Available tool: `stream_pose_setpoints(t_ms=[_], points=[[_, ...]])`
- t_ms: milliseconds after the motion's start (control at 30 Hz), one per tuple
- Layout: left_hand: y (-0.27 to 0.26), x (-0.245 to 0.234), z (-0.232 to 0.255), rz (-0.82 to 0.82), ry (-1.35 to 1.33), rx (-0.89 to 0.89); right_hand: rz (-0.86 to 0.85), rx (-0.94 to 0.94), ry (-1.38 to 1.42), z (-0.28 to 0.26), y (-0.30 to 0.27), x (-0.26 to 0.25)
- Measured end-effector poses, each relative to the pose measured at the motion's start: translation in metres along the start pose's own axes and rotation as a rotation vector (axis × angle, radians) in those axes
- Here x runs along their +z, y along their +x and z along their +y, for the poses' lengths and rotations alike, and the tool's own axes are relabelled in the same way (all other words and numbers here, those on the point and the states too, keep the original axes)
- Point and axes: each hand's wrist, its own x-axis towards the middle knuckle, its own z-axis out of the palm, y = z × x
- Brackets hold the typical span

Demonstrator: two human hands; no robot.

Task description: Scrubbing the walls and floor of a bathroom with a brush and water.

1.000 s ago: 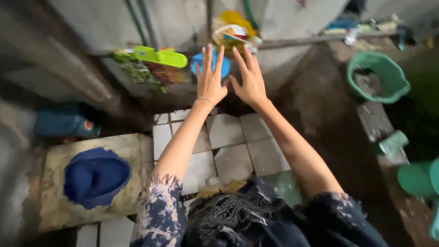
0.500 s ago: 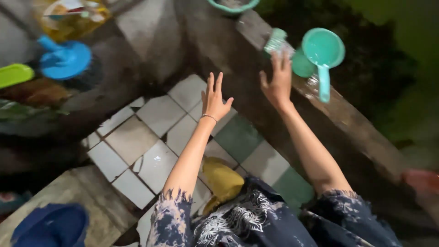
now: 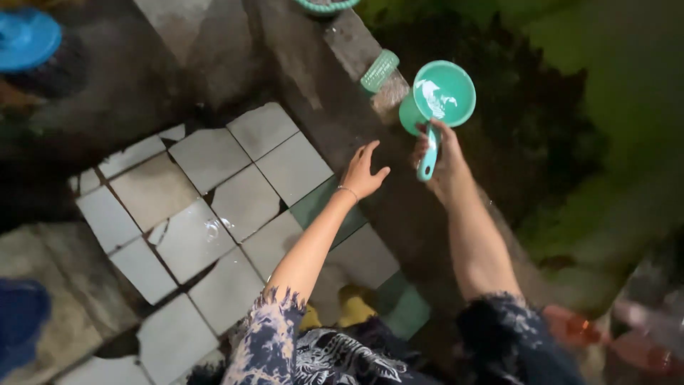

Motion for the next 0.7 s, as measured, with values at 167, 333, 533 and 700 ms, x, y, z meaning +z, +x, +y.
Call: stream_pose_setpoints(t_ms=[167, 333, 533, 700], points=[[-0.006, 0.022, -0.029, 0.177, -0.050, -0.153, -0.168, 0.000, -0.229, 0.019, 0.066, -0.060], [-0.030, 0.023, -0.093, 0.405, -0.322, -0.222, -0.088, -0.052, -0.618, 0.091, 0.011, 0.004], [-0.119, -0.074, -0.156, 0.604, -0.064, -0.322, -0.241, -0.197, -0.943, 0.240, -0.019, 0.090], [-0.250, -0.198, -0.219, 0.864, -0.130, -0.471, -0.511, -0.054, -1.004, 0.400, -0.039, 0.171]])
